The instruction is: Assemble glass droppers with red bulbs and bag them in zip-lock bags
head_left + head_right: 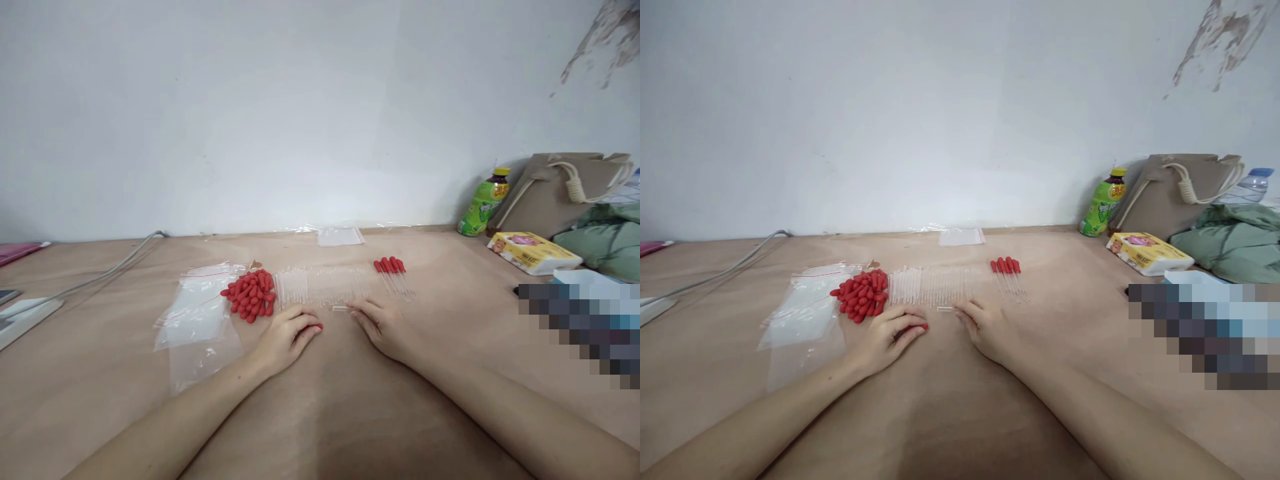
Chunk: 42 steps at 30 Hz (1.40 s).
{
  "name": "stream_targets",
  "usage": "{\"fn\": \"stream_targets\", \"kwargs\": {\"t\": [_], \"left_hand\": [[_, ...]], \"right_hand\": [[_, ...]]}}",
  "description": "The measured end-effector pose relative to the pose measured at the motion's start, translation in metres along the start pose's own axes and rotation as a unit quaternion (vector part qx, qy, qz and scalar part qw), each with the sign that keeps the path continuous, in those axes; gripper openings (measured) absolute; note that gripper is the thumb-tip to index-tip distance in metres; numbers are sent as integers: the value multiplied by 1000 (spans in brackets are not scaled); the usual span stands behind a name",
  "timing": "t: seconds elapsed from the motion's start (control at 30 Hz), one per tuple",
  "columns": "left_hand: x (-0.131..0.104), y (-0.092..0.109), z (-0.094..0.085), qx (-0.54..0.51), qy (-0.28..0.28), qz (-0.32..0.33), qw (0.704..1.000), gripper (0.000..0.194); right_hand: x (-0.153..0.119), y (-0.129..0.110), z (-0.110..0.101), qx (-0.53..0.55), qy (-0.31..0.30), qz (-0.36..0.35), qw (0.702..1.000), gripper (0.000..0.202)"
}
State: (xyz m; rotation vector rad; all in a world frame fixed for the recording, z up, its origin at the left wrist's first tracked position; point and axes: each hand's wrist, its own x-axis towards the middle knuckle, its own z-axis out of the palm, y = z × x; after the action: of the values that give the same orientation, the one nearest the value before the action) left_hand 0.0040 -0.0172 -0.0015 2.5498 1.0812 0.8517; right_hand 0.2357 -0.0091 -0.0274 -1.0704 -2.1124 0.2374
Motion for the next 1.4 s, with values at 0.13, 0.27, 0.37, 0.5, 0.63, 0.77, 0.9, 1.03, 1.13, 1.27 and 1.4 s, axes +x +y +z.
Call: {"fn": "stream_targets", "kwargs": {"t": [0.13, 0.27, 0.37, 0.5, 0.63, 0.77, 0.9, 1.03, 1.13, 1.27, 1.4], "left_hand": [[1, 4, 4, -31, 40, -32, 998, 15], [1, 4, 6, -41, 38, -52, 997, 15], [0, 3, 7, -69, 30, -64, 995, 15], [-1, 0, 10, -115, 28, -74, 990, 15], [-3, -4, 14, -158, 7, -75, 984, 18], [-5, -5, 14, -160, -10, -73, 984, 18], [-6, -2, 13, -128, -22, -55, 990, 18], [-5, -2, 12, -108, -26, -58, 992, 18], [-5, -3, 14, -85, -14, -48, 995, 17], [-4, -4, 14, -53, -6, -22, 998, 16], [-3, -3, 13, -53, -8, -14, 998, 16]], "right_hand": [[0, -10, 0, 20, -8, -36, 999, 26], [0, -13, 3, 17, -9, -56, 998, 25], [0, -12, 4, 24, -9, -56, 998, 25], [0, -11, 4, 37, -15, -57, 998, 26], [3, -9, 3, 25, -42, -65, 997, 26], [6, -8, -1, -7, -76, -77, 994, 26], [6, -7, -3, -46, -100, -88, 990, 25], [6, -7, -3, -92, -82, -104, 987, 22], [4, -10, -2, -128, -67, -119, 982, 20], [3, -15, -3, -152, -48, -133, 978, 19], [4, -17, -5, -118, -64, -123, 983, 19]]}}
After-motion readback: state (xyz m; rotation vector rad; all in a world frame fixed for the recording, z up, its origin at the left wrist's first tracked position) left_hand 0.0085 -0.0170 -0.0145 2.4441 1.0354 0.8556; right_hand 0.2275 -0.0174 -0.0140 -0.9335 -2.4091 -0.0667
